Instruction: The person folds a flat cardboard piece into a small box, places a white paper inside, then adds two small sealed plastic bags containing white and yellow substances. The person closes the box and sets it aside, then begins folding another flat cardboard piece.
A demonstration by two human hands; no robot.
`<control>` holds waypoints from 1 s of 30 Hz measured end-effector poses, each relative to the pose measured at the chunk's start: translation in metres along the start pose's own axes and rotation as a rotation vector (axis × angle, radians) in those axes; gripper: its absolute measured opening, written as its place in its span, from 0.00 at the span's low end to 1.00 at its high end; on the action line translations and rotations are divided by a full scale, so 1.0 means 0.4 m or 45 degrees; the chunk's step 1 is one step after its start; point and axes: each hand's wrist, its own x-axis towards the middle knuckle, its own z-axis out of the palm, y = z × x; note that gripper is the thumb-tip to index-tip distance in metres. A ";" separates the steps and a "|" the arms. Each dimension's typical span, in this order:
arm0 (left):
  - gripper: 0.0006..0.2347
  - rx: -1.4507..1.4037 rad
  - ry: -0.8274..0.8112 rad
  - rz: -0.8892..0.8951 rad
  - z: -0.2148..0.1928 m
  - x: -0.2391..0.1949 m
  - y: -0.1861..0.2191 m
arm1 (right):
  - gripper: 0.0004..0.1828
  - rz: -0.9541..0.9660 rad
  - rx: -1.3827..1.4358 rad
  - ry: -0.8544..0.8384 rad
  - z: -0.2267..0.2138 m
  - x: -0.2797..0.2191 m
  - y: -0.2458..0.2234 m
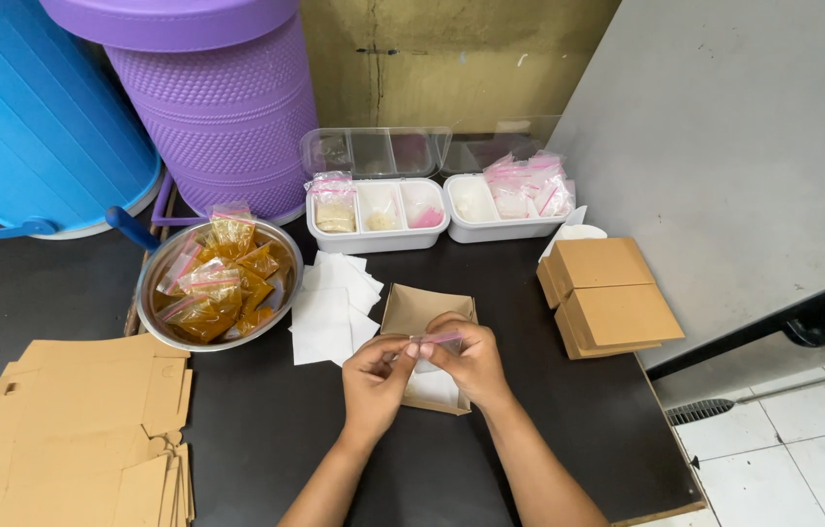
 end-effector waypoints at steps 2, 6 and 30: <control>0.02 0.019 0.000 0.011 -0.001 0.002 0.003 | 0.07 -0.014 -0.011 -0.014 0.002 0.001 -0.001; 0.02 -0.039 -0.034 -0.002 0.001 0.001 0.014 | 0.09 0.019 0.003 -0.017 -0.001 0.000 0.003; 0.05 -0.210 0.006 -0.080 0.003 -0.011 -0.009 | 0.09 -0.197 0.049 0.195 -0.007 -0.010 0.022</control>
